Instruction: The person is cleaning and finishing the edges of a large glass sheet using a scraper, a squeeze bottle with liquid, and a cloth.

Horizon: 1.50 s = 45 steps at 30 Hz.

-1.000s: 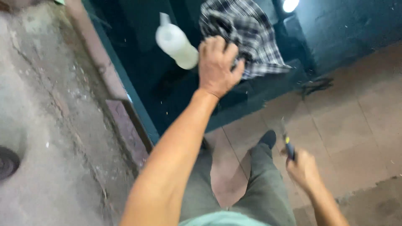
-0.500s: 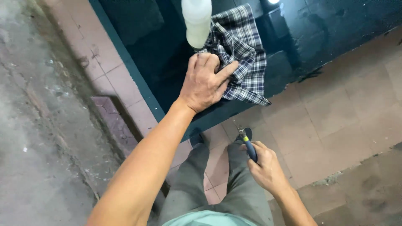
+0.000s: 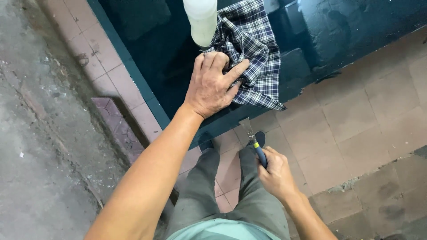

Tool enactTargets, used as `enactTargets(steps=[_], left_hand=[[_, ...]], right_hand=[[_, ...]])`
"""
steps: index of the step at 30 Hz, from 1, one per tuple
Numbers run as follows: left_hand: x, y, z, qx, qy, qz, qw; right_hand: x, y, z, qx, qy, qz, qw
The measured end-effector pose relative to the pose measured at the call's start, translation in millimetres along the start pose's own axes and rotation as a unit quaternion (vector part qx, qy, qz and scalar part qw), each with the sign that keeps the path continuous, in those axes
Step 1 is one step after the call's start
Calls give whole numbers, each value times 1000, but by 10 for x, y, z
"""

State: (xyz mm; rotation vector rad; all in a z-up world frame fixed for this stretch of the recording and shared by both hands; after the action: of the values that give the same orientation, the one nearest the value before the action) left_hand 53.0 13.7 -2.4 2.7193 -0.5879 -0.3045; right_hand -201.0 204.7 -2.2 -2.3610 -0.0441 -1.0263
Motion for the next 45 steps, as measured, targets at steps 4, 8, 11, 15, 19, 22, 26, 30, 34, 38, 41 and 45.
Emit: enactTargets(steps=[4, 8, 11, 15, 19, 22, 26, 30, 34, 38, 41, 45], left_hand=[[-7, 0, 4, 7, 3, 0, 1000], [22, -39, 158, -16, -58, -28, 998], [15, -48, 171, -12, -56, -31, 998], [41, -44, 198, -16, -56, -34, 998], [26, -46, 159, -7, -57, -47, 997], [35, -52, 150, 2, -51, -46, 998], [22, -41, 141, -6, -44, -48, 998], [21, -42, 123, -6, -46, -43, 998], [31, -24, 154, -22, -46, -41, 998], [21, -33, 167, -27, -46, -38, 998], [11, -19, 148, -16, -46, -41, 998], [-8, -5, 128, -18, -57, -47, 997]], right_hand=[[-134, 39, 106, -27, 26, -35, 999], [-191, 75, 136, -54, 68, -34, 996], [-203, 74, 137, -49, 75, -43, 995], [-229, 100, 169, -59, 77, -60, 993], [-315, 109, 213, -62, 80, -75, 992], [-293, 128, 215, -65, 75, -75, 992], [-306, 134, 218, -65, 78, -81, 992], [-295, 154, 228, -72, 87, -98, 989], [-374, 174, 291, -85, 95, -107, 986], [-290, 172, 255, -92, 100, -111, 984], [-263, 182, 232, -90, 93, -113, 985], [-328, 210, 245, -95, 98, -122, 983]])
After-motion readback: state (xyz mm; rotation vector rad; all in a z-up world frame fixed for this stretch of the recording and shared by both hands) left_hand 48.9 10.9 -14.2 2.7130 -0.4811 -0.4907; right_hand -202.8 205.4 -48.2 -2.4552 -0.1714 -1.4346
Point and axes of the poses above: each hand's wrist, its own y-axis towards the middle knuckle, its own z-axis out of the palm, x = y × z, the point moved 1 cm from there along y, towards the middle knuckle, and after that the axes turned 8 degrees about -z, right-handed, at the moved point
